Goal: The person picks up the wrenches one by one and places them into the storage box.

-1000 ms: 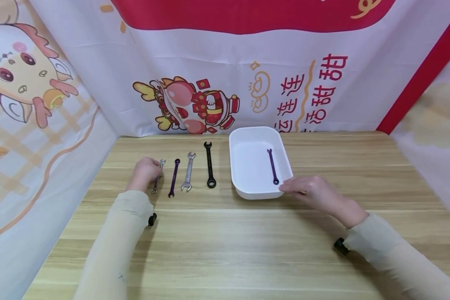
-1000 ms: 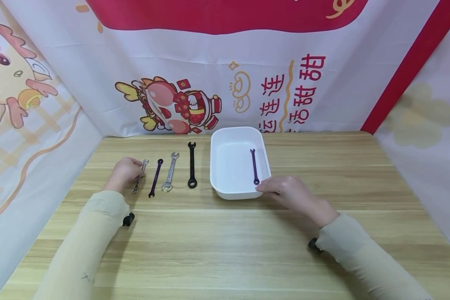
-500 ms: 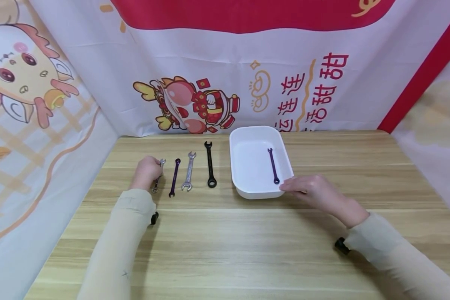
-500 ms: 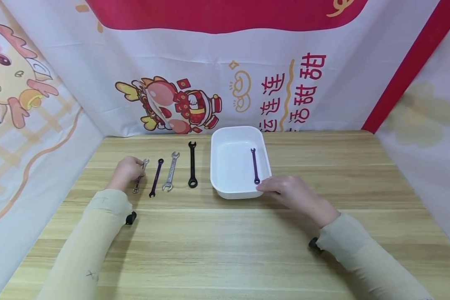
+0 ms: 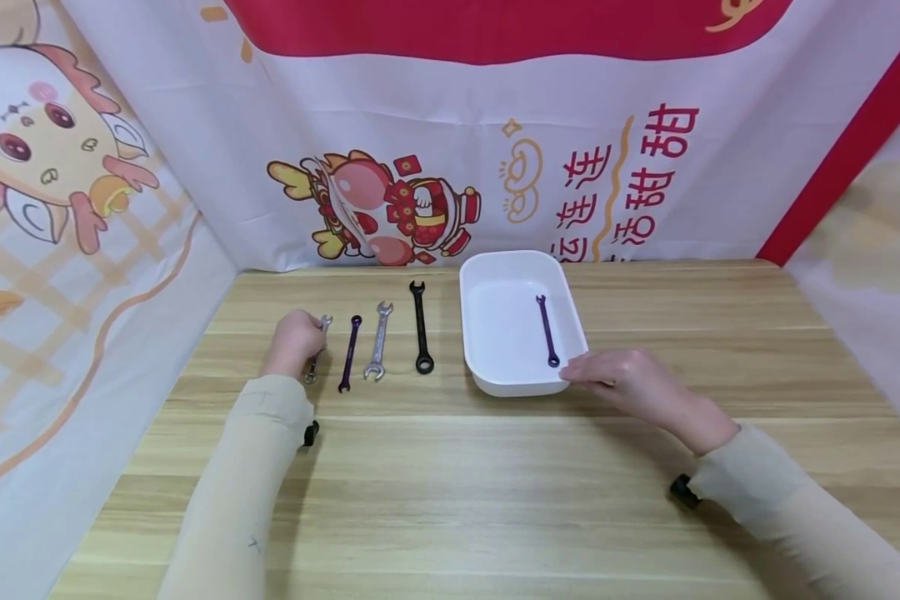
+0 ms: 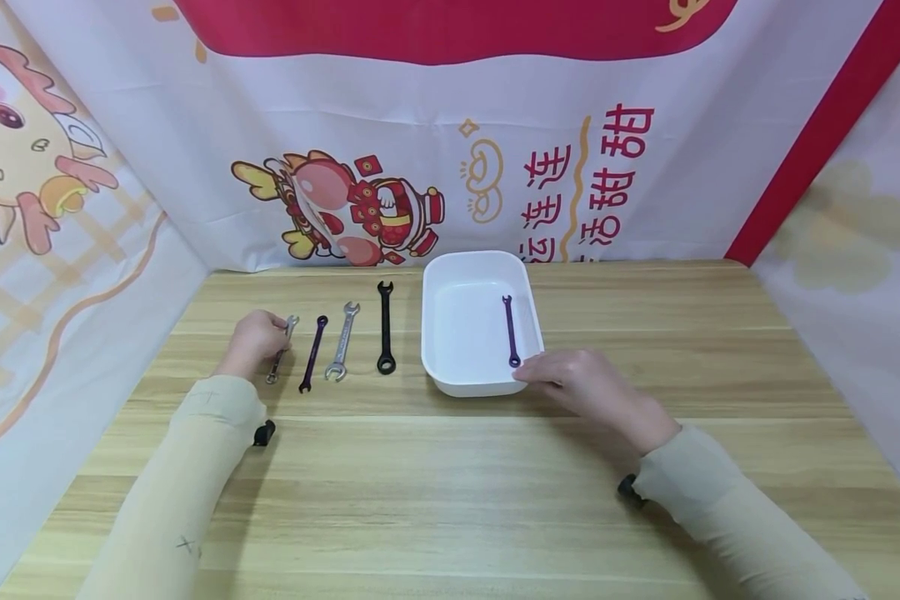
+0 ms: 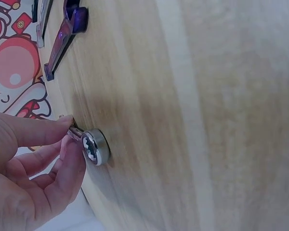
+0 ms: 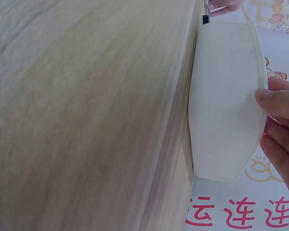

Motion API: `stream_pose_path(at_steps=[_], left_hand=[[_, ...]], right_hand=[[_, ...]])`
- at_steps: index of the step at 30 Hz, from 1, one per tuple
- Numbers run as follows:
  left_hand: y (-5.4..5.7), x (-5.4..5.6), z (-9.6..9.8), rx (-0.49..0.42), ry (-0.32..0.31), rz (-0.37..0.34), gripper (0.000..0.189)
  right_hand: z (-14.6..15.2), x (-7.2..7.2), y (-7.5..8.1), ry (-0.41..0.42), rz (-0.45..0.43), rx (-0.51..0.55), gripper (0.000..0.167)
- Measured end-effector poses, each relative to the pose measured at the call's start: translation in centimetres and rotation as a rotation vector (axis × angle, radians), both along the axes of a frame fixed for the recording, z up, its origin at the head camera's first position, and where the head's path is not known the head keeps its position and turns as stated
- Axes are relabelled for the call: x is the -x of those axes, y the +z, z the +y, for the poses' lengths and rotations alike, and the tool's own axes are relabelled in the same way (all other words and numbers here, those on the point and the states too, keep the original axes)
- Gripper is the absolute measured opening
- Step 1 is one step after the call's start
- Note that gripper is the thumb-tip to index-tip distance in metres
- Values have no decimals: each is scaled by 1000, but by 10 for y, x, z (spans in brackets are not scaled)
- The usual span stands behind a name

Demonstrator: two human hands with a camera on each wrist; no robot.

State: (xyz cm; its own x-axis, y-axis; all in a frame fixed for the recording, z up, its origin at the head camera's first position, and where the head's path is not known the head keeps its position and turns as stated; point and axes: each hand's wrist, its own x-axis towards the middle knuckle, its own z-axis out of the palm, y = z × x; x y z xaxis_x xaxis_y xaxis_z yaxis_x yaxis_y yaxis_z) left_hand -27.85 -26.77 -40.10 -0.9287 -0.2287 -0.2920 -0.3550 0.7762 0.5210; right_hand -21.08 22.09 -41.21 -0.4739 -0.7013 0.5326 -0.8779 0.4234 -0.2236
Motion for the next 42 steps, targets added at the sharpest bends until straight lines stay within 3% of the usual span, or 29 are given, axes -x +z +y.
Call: stream_pose_path(at_steps=[6, 15, 24, 28, 32, 36, 42], left_hand=[[0, 0, -4, -23, 12, -11, 42], [2, 1, -6, -11, 47, -44, 15], [5, 2, -5, -4, 50, -81, 38], [3, 3, -6, 3, 40, -79, 37], [2, 3, -8, 25, 18, -48, 30], [1, 4, -8, 13, 24, -34, 16], [-1, 3, -8, -1, 28, -15, 10]], right_hand=[[-1, 0, 0, -1, 2, -3, 40], [-1, 1, 0, 5, 5, 7, 39], [-1, 1, -1, 1, 7, -2, 39], [0, 2, -2, 13, 4, 5, 39], [0, 3, -2, 29, 5, 33, 16], [-1, 3, -3, 33, 26, 48, 55], [-2, 3, -3, 29, 20, 40, 58]])
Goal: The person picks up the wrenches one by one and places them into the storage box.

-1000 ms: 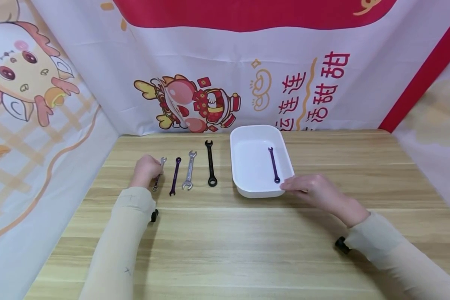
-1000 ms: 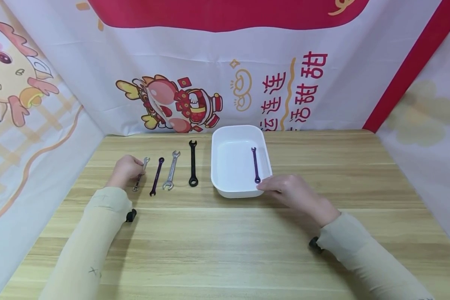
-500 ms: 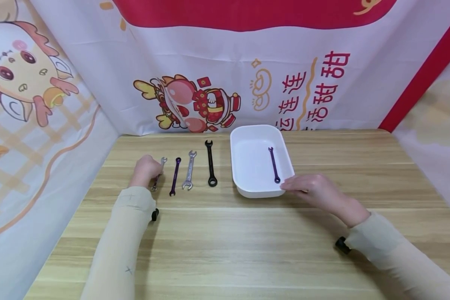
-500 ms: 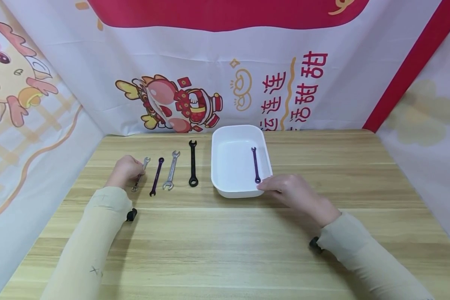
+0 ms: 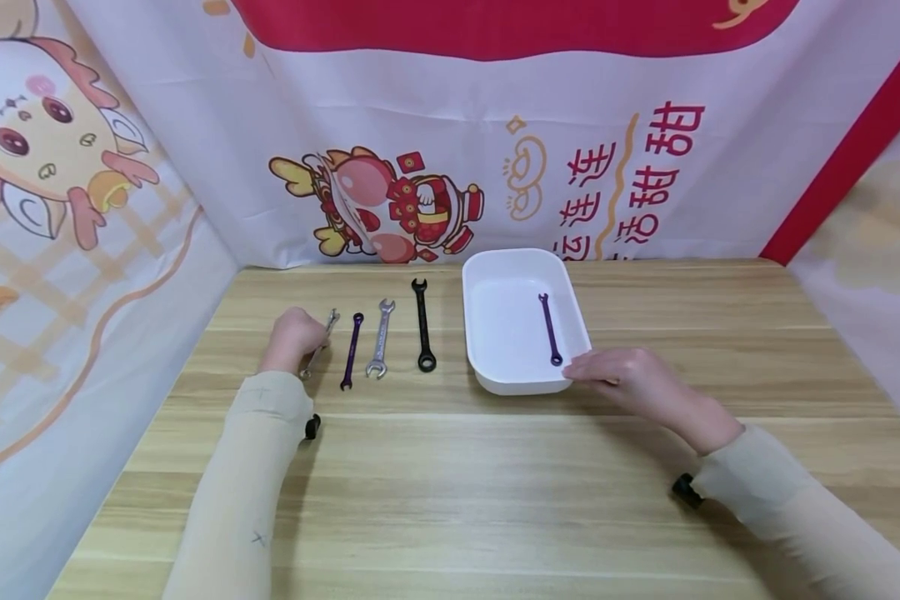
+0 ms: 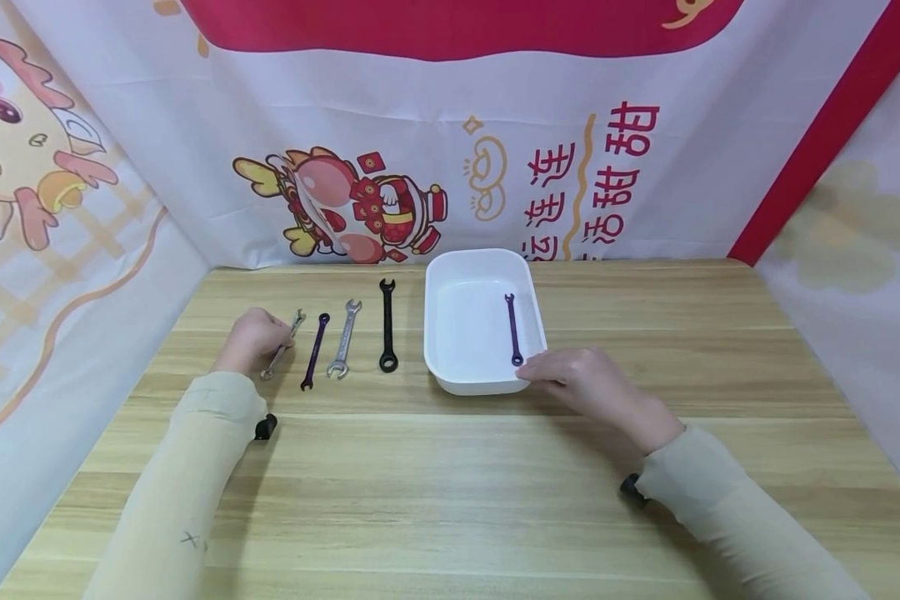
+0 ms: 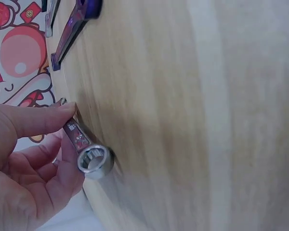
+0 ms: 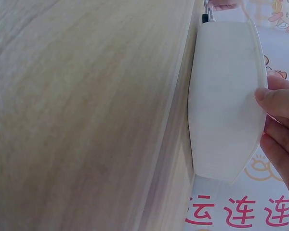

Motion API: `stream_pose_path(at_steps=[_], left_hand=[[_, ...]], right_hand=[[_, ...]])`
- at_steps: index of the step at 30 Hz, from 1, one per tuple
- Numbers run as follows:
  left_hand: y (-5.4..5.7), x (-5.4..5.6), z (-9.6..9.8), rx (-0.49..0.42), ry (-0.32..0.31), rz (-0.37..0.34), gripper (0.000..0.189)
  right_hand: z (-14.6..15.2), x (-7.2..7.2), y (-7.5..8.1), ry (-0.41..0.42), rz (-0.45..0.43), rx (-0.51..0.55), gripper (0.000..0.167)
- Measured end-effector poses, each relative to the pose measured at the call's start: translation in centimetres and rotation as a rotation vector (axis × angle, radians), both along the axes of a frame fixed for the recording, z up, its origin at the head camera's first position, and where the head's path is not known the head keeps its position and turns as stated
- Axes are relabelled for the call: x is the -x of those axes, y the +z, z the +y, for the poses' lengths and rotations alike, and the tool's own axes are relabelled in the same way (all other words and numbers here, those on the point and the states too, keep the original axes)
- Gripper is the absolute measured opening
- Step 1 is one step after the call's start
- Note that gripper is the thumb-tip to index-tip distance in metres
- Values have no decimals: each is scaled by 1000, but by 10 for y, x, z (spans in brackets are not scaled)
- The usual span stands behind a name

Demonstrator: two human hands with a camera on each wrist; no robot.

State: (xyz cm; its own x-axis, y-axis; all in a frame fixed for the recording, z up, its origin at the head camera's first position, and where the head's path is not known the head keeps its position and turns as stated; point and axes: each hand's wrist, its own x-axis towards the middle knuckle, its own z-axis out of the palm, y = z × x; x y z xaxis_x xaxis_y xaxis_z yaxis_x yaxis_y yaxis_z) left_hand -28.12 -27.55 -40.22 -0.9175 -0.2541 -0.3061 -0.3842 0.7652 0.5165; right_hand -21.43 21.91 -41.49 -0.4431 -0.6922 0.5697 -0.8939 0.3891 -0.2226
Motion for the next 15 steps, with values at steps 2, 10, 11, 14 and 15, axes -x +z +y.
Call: stream_pose_path(at_steps=[2, 10, 11, 14, 15], left_hand=[[0, -1, -1, 0, -4, 6, 12], [1, -4, -5, -11, -19, 22, 22], [1, -4, -5, -13, -19, 22, 22], [2, -4, -5, -20, -16, 14, 21], [2, -4, -5, -22, -15, 10, 21]], right_hand=[[0, 0, 0, -1, -7, -4, 56], [0, -1, 1, -7, -36, -13, 38], [0, -1, 1, -10, -38, -14, 40], [1, -2, 2, -17, -44, -22, 41], [1, -2, 2, -22, -49, -28, 41]])
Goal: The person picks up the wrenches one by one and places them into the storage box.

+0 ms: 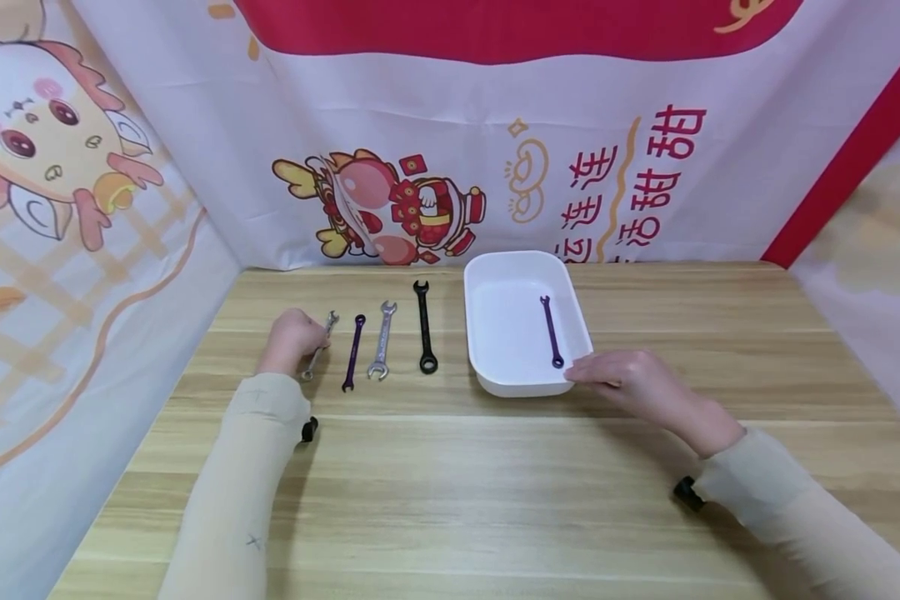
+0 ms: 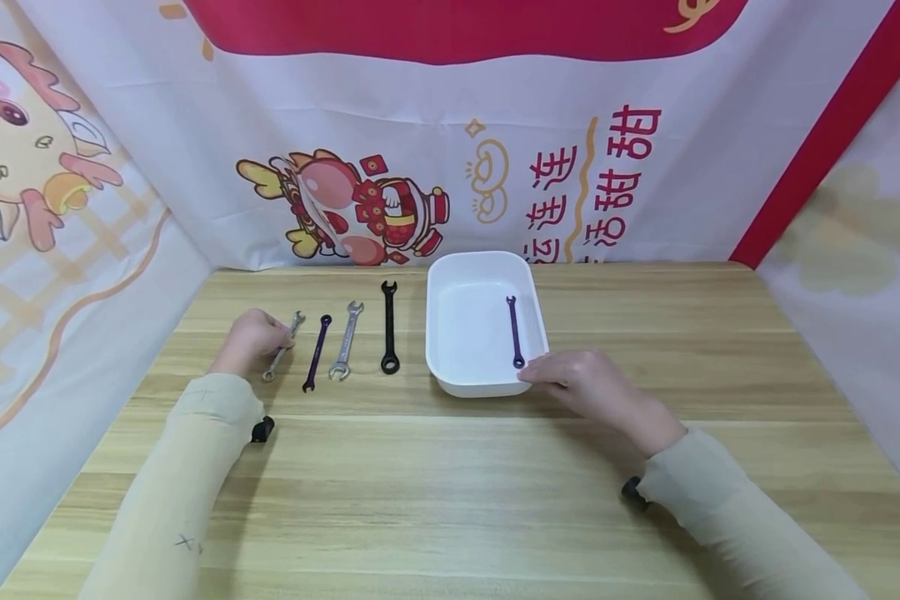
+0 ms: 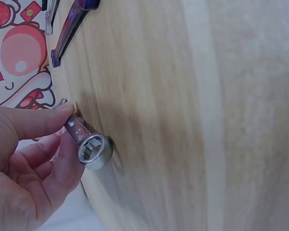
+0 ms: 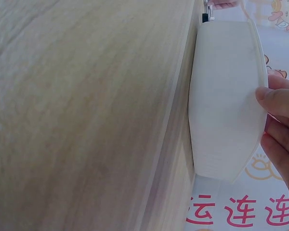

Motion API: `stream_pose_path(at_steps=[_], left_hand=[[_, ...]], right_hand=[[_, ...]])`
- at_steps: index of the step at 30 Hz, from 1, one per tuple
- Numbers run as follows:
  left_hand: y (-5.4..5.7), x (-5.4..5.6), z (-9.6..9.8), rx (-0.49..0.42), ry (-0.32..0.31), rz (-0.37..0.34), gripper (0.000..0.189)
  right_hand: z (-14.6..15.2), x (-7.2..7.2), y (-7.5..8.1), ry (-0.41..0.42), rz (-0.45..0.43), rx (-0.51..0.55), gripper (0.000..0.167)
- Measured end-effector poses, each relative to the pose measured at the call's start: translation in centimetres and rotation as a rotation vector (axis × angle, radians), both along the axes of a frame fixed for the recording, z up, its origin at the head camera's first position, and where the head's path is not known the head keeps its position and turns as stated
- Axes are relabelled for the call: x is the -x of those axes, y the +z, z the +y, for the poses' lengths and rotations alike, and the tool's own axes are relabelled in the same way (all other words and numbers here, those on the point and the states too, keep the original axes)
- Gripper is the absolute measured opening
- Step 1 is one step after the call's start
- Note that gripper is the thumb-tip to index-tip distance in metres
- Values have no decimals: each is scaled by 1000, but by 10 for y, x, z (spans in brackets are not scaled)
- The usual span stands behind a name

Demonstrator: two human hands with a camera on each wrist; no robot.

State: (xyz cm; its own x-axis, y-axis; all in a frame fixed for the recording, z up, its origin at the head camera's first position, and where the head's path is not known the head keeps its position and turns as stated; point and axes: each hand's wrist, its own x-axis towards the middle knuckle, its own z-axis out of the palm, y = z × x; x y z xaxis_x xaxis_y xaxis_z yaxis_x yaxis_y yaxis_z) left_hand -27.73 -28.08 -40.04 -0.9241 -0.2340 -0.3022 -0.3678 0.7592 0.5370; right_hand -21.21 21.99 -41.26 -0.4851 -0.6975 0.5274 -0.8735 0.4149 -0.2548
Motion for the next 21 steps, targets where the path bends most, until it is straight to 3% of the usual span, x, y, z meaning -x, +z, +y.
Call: stream_pose_path(at_steps=[10, 21], left_hand=[[0, -2, -5, -13, -17, 15, 21], [10, -6, 0, -78, -32, 110, 28]], right_hand=[[-1, -2, 1, -6, -1, -6, 40], [-1, -2, 2, -23, -24, -25, 36]])
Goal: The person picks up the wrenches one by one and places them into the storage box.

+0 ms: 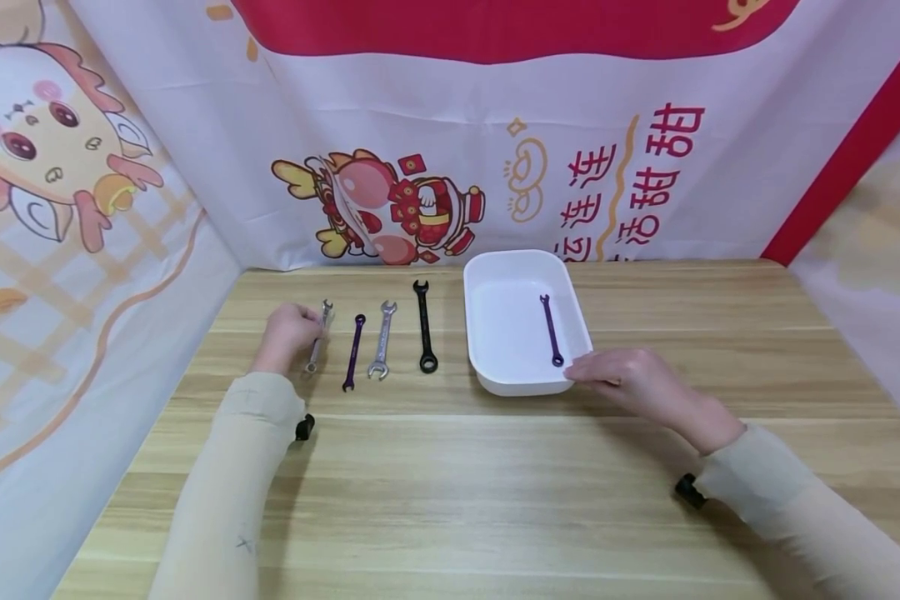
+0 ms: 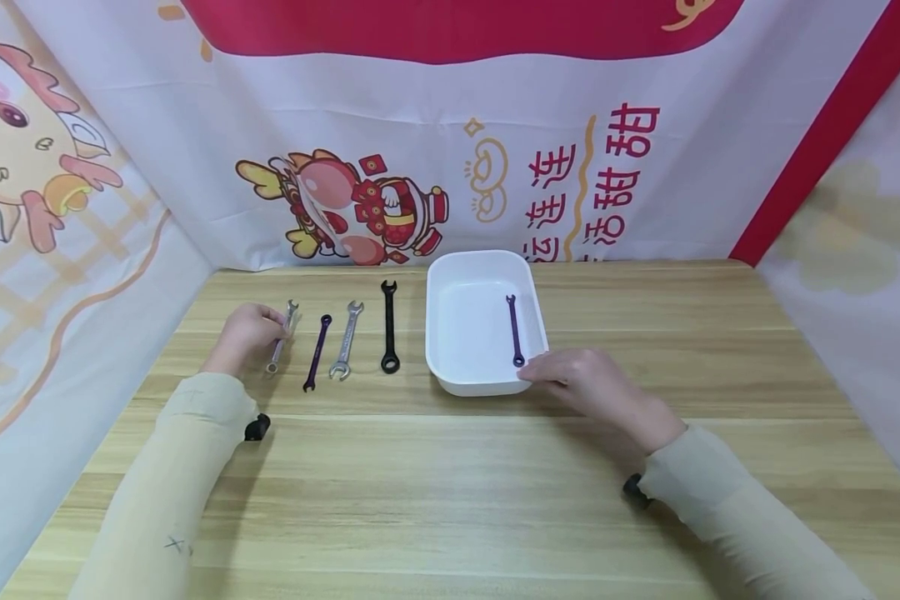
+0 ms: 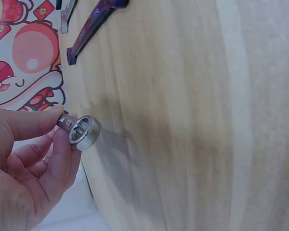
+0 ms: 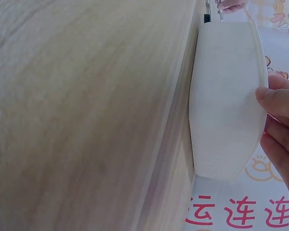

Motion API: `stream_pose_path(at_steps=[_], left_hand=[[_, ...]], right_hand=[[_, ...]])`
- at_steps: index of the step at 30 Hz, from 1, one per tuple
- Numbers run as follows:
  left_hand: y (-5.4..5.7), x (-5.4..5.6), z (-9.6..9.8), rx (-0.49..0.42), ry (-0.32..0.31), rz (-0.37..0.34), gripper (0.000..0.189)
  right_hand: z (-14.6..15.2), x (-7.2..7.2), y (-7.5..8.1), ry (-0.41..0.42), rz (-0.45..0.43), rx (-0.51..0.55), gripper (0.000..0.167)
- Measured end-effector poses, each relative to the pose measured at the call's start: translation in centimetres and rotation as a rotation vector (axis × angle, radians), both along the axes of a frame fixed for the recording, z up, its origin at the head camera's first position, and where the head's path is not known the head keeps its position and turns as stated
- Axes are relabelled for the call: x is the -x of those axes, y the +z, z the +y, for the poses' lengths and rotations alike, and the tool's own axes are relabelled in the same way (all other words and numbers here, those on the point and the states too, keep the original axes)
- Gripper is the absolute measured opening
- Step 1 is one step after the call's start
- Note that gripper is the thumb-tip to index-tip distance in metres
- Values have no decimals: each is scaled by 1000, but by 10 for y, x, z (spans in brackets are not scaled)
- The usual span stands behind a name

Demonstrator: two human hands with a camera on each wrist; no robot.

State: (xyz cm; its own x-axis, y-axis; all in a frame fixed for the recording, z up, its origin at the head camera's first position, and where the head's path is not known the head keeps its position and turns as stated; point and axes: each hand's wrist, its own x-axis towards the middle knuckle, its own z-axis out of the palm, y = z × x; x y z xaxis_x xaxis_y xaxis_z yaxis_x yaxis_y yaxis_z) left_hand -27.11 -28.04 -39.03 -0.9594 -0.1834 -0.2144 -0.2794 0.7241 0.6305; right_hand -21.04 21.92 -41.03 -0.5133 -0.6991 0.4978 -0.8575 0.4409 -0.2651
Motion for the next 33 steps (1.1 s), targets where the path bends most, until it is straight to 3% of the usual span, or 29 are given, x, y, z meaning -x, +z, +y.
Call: stream_pose_path(at_steps=[14, 25, 33], left_hand=[[3, 2, 1, -85, 26, 13, 28], [4, 2, 10, -69, -13, 16, 32], [4, 5, 17, -161, -34, 35, 33]], right_hand=[[-1, -1, 3, 6, 21, -15, 37], [-1, -2, 4, 2, 10, -19, 37], [-1, -2, 3, 4, 8, -15, 38]])
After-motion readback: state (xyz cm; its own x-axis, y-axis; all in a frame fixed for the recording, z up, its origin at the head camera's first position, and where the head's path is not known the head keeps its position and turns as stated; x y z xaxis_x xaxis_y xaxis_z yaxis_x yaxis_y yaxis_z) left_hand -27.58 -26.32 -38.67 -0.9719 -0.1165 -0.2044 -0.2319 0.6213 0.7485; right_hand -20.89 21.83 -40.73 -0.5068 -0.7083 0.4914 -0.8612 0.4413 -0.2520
